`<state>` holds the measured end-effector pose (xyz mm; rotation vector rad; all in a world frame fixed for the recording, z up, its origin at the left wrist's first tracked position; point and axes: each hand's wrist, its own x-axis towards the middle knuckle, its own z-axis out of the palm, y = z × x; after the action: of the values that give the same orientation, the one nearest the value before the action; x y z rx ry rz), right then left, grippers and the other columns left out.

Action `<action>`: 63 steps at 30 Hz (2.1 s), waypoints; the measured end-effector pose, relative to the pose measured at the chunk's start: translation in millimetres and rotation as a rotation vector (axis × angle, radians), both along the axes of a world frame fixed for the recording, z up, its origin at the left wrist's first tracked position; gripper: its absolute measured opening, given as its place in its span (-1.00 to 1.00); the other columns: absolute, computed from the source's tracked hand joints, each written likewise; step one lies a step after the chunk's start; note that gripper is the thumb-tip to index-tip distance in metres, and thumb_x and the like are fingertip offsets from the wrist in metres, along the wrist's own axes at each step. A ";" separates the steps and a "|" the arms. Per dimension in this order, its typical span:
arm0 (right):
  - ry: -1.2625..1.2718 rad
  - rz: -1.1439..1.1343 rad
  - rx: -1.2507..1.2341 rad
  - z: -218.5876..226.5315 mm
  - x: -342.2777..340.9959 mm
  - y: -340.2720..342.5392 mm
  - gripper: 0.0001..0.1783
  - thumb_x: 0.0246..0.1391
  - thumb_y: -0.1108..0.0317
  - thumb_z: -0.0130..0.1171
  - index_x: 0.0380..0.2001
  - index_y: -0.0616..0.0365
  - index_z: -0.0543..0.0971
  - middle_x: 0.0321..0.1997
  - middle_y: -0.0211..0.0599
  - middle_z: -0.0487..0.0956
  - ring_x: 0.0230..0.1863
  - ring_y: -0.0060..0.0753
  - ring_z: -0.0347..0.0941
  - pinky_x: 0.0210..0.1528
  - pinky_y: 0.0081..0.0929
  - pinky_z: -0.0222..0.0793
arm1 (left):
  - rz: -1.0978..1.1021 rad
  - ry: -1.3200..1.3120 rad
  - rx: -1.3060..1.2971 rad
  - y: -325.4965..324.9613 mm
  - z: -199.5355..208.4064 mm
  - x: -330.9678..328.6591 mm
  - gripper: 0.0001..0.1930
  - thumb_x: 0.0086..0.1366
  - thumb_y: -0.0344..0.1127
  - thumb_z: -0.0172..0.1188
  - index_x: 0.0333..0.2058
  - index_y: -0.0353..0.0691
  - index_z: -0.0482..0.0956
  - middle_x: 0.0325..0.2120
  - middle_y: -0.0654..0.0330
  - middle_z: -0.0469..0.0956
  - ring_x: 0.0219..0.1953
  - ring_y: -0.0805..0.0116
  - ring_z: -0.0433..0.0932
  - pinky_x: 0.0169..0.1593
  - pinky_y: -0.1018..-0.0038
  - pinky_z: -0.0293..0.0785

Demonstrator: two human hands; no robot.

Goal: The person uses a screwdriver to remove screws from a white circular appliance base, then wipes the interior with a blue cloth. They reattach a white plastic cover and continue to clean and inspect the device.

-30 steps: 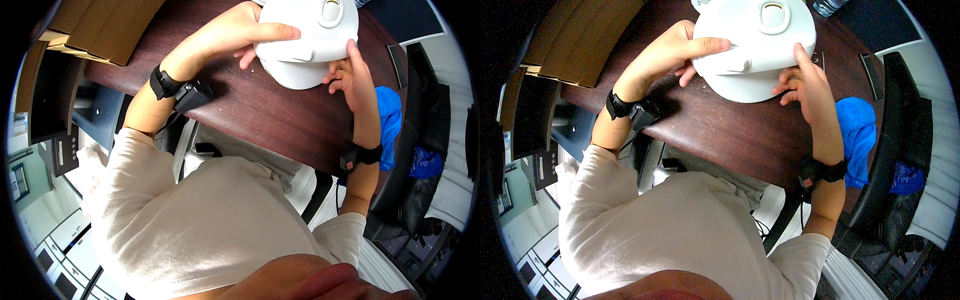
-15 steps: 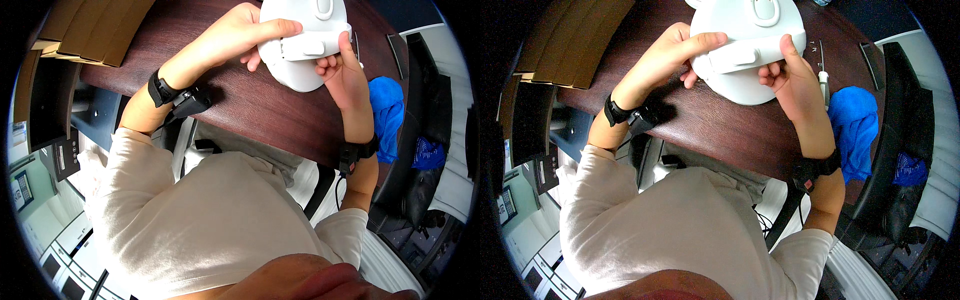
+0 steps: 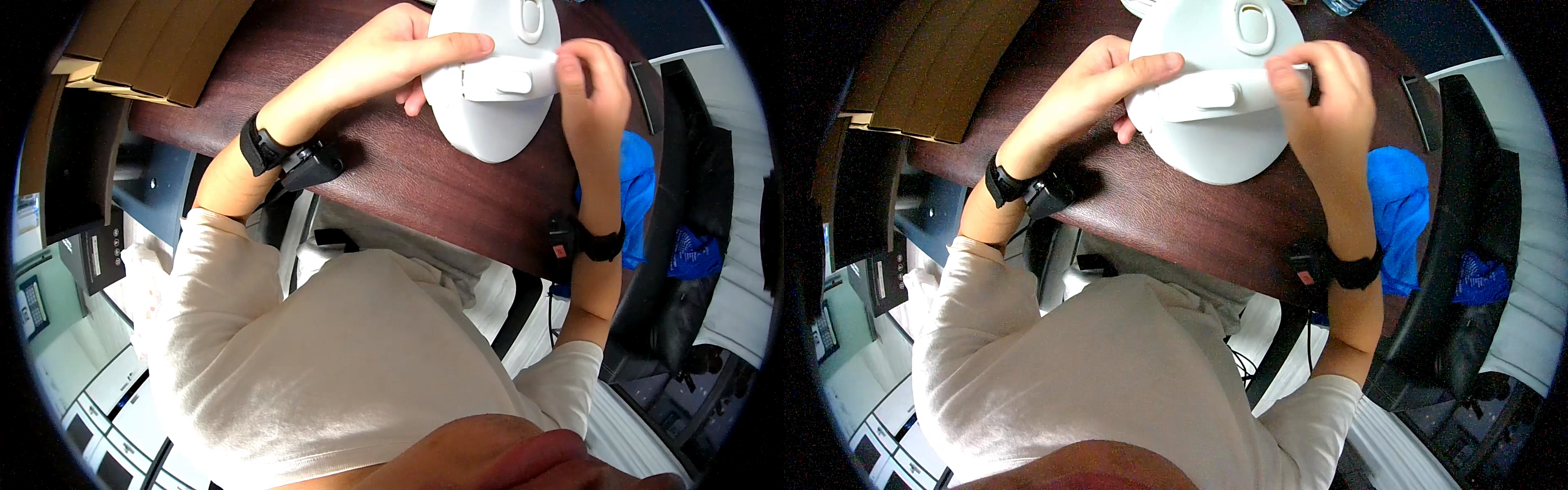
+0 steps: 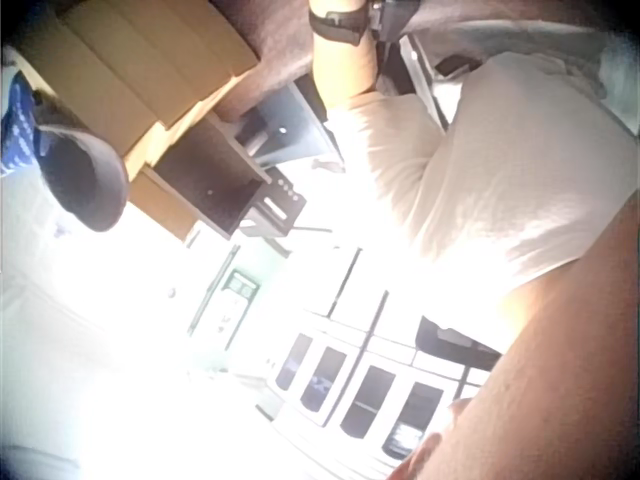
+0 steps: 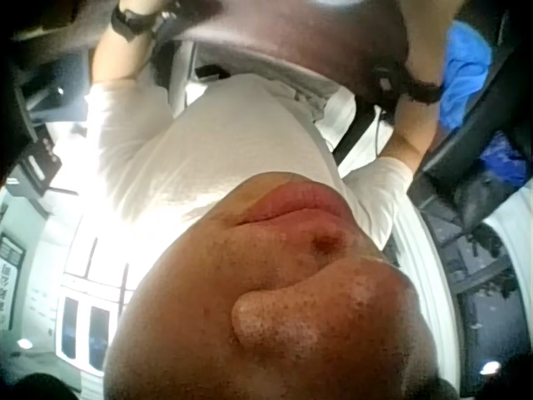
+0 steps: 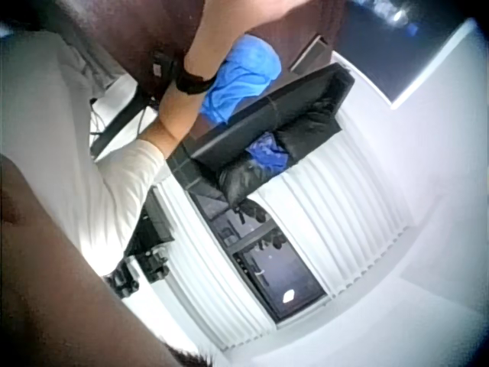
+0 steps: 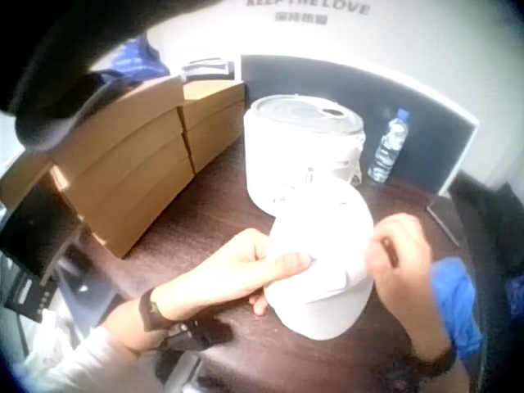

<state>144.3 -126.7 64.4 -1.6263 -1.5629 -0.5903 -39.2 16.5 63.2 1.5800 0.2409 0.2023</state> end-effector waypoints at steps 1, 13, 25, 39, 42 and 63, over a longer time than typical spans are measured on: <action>0.037 0.095 -0.019 0.8 -2.8 3.0 -0.63 0.06 0.14 0.12 -0.66 0.19 0.47 -0.71 -0.33 0.39 -0.70 -0.46 0.27 -0.60 -0.56 0.22 | 0.009 -0.005 0.017 -0.6 -1.9 1.5 -0.57 0.25 -0.02 0.05 -0.35 -0.39 0.53 -0.64 0.21 0.52 -0.77 0.62 0.38 -0.75 0.74 0.25; 0.593 0.019 -0.082 -6.0 -38.1 12.0 -0.61 0.07 0.25 0.08 -0.68 0.36 0.49 -0.82 -0.37 0.35 -0.71 -0.69 0.29 -0.65 -0.61 0.20 | 0.066 -0.241 -0.050 -1.8 -9.7 5.5 -0.54 0.30 -0.07 -0.02 -0.06 -0.39 0.38 -0.35 0.25 0.52 -0.37 0.62 0.49 -0.38 0.70 0.43; 0.373 -0.089 -0.229 27.7 -40.6 3.9 -0.63 0.02 0.24 0.12 -0.69 0.33 0.50 -0.84 -0.17 0.31 -0.80 -0.52 0.26 -0.69 -0.56 0.19 | 0.115 -0.299 -0.204 -1.2 -21.9 8.8 -0.51 0.33 -0.02 -0.09 -0.03 -0.38 0.37 -0.23 0.16 0.51 -0.21 0.52 0.48 -0.12 0.59 0.41; 0.175 0.002 -0.200 22.1 -44.6 4.4 -0.64 0.02 0.30 0.09 -0.77 0.27 0.47 -0.82 -0.13 0.34 -0.80 -0.32 0.36 -0.70 -0.50 0.24 | 0.154 -0.310 -0.159 -5.4 -23.8 6.7 -0.52 0.34 -0.05 -0.13 0.00 -0.38 0.34 -0.19 0.13 0.50 -0.16 0.46 0.48 -0.08 0.58 0.39; 0.149 0.018 -0.207 18.5 -42.7 6.6 -0.62 0.05 0.31 0.05 -0.79 0.27 0.44 -0.83 -0.14 0.33 -0.81 -0.31 0.34 -0.70 -0.48 0.23 | 0.175 -0.339 -0.210 -9.1 -24.7 10.3 -0.53 0.35 -0.05 -0.14 -0.02 -0.37 0.35 -0.19 0.13 0.50 -0.16 0.46 0.48 -0.07 0.58 0.38; 0.253 0.115 -0.117 -4.9 -43.2 14.3 -0.55 0.08 0.35 -0.02 -0.85 0.30 0.34 -0.86 -0.16 0.31 -0.86 -0.32 0.27 -0.74 -0.46 0.16 | 0.240 -0.313 -0.179 -8.1 -30.0 7.4 -0.58 0.36 -0.07 -0.17 -0.05 -0.32 0.37 -0.20 0.19 0.47 -0.15 0.50 0.42 -0.05 0.61 0.30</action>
<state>101.1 -112.4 59.5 -1.6142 -1.5122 -0.2245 -31.8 8.4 33.3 1.3188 0.1971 0.5939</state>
